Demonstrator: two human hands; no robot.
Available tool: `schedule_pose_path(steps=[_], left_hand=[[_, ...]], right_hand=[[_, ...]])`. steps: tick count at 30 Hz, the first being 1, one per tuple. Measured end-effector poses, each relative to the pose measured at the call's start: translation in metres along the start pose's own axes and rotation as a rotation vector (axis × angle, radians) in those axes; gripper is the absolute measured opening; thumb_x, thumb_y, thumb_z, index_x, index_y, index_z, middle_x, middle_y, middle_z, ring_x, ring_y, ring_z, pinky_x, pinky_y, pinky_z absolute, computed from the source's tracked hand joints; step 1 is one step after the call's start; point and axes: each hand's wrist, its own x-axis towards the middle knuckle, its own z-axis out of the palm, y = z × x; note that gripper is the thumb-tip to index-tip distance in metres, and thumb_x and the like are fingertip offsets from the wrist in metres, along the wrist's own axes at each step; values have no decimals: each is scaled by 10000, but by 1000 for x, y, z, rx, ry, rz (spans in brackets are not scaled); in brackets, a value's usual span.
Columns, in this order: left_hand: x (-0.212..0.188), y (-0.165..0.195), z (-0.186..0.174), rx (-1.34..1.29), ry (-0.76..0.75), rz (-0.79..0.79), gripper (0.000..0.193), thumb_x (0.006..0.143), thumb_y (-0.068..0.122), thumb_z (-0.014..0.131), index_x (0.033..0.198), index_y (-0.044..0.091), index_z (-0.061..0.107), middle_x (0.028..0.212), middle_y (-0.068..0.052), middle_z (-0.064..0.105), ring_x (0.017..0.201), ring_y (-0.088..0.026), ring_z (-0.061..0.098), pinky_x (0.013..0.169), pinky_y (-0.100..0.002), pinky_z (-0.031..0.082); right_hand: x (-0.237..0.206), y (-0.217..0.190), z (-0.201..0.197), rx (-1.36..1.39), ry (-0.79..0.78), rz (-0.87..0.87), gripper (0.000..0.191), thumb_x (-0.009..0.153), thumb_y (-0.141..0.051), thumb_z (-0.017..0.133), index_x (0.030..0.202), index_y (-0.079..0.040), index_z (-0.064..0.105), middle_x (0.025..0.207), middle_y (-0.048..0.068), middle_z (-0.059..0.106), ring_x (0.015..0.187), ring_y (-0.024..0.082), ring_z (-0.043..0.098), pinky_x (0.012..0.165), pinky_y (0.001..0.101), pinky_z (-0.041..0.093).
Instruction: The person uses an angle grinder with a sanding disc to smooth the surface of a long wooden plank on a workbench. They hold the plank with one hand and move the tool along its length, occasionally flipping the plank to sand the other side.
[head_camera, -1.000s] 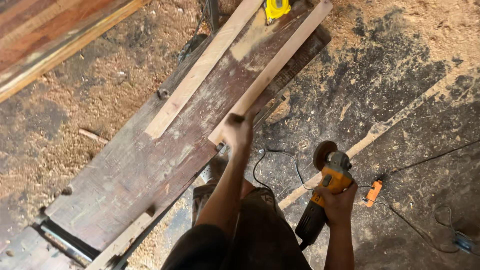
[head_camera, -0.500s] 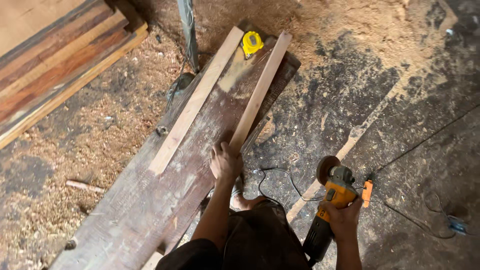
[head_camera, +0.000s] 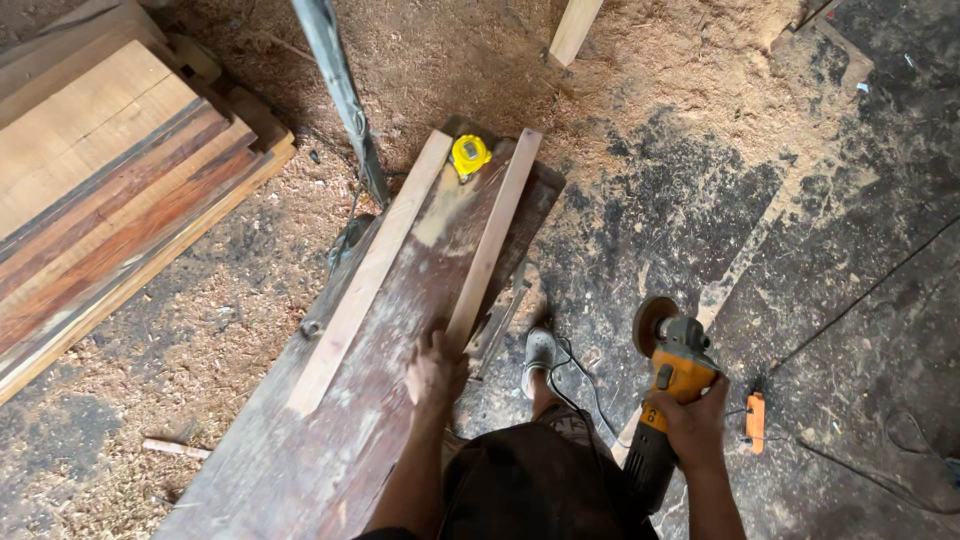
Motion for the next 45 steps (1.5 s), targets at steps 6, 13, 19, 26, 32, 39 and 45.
schedule_pose_path(steps=[6,13,19,26,32,39,45], left_hand=[[-11,29,52,-21,-97,-70,547,785,312,787,1173,56,500,1082,-190,596,859,-364,684,647,-504,584],[-6,120,102,-328,-170,14,458,825,269,772,1052,12,468,878,-160,628,734,-305,670,611,-459,545],[29,235,149,-1393,-366,-334,517,818,145,718,1270,30,497,1057,-157,625,908,-247,661,735,-392,591],[84,316,198,-1162,-496,-714,470,839,249,671,1222,65,471,989,-111,574,838,-261,649,604,-449,600],[84,334,223,-1203,-571,-824,409,844,281,661,1129,-3,585,838,-112,612,670,-256,651,537,-404,569],[154,359,248,-1313,-536,-1013,379,841,290,671,1115,52,559,819,-115,630,592,-253,637,487,-385,526],[256,393,237,-1322,-318,-863,462,891,313,654,1207,10,509,951,-156,630,712,-256,639,574,-377,541]], right_hand=[[111,1,-16,66,-98,-43,777,669,-33,795,1307,25,356,1107,168,580,884,232,652,691,365,587],[212,12,-58,315,-105,127,758,695,43,732,1331,7,322,1063,170,582,803,282,667,616,404,606],[244,54,-86,373,-44,309,781,696,81,727,1349,-19,311,1110,175,578,806,287,697,613,423,628],[269,104,-119,362,54,494,765,701,85,712,1342,-19,309,1091,192,584,724,328,684,566,448,616],[288,124,-137,376,88,537,660,708,78,740,1285,61,421,1030,214,613,685,323,681,557,452,614],[311,117,-121,214,118,586,739,709,26,800,1308,74,370,1027,189,614,731,294,682,575,417,603],[335,102,-113,35,20,364,849,631,-29,893,1297,120,388,1095,199,615,865,260,675,690,396,601]])
